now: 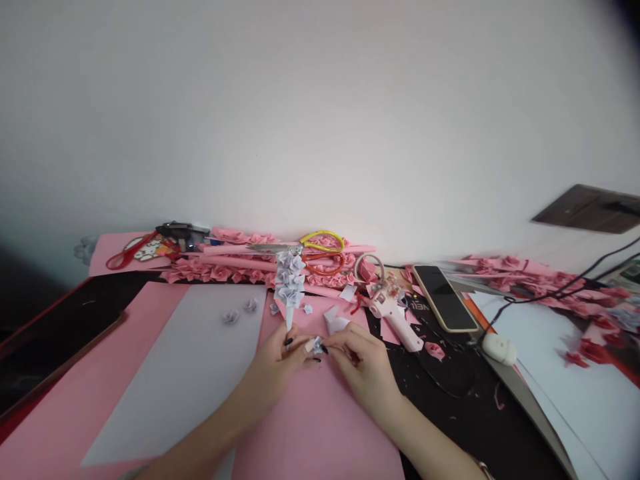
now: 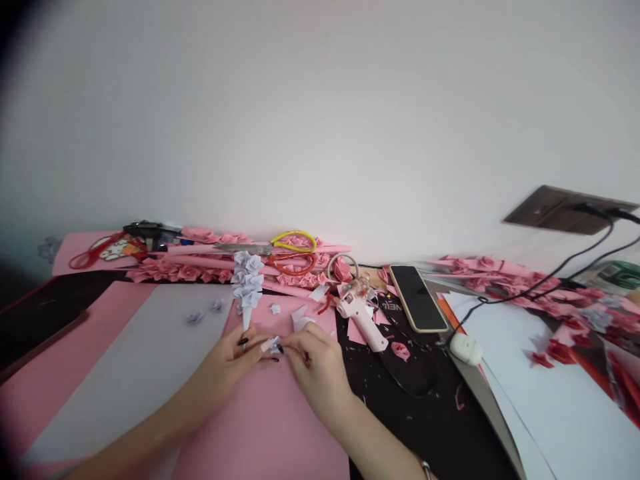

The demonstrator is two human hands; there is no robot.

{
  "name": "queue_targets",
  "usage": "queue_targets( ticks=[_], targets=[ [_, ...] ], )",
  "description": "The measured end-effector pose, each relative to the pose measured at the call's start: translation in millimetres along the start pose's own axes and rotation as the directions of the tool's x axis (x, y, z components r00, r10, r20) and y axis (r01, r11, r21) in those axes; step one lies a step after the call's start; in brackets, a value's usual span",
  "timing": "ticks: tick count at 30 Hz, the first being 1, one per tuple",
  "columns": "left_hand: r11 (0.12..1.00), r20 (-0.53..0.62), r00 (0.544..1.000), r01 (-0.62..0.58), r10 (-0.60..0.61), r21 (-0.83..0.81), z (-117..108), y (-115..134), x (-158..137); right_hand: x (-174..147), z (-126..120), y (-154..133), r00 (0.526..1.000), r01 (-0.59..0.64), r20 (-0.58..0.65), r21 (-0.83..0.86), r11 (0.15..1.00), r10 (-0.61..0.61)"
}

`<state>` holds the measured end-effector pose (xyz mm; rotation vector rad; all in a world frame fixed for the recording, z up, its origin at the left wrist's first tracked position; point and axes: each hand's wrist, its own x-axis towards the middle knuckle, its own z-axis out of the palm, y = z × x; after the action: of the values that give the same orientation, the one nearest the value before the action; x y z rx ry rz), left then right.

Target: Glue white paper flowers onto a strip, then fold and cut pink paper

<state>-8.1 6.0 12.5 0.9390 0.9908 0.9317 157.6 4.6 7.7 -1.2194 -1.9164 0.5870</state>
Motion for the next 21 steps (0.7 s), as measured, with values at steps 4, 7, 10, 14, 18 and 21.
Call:
queue_targets(
  ticks=[4, 7, 10, 14, 18, 21],
  targets=[
    [0.999, -0.001, 1.000, -0.025, 0.025, 0.024, 1, -4, 0, -1, -1, -3, 1.000, 0.001, 0.020, -0.037, 0.999, 0.000],
    [1.000, 0.007, 1.000, -0.020, 0.020, -0.010, 2, -6, 0, -2, -1, -5, 1.000, -0.001, 0.015, -0.065, 0.998, 0.002],
    [1.000, -0.032, 0.999, -0.019, 0.019, -0.023, 5, -3, 0, -4, 0, -5, 1.000, -0.002, -0.001, -0.075, 0.997, 0.002],
    [1.000, -0.071, 0.997, -0.022, 0.021, -0.012, 8, 3, -2, -5, 1, -6, 0.999, -0.015, -0.031, -0.079, 0.997, 0.012],
    [1.000, -0.042, 0.999, -0.017, 0.016, -0.012, 8, 5, -3, -6, 3, -6, 1.000, -0.022, -0.020, -0.081, 0.996, 0.020],
    [0.999, -0.021, 1.000, -0.020, 0.020, -0.039, 7, 1, -3, -6, 3, -5, 1.000, -0.020, -0.018, -0.078, 0.997, 0.019]
  ],
)
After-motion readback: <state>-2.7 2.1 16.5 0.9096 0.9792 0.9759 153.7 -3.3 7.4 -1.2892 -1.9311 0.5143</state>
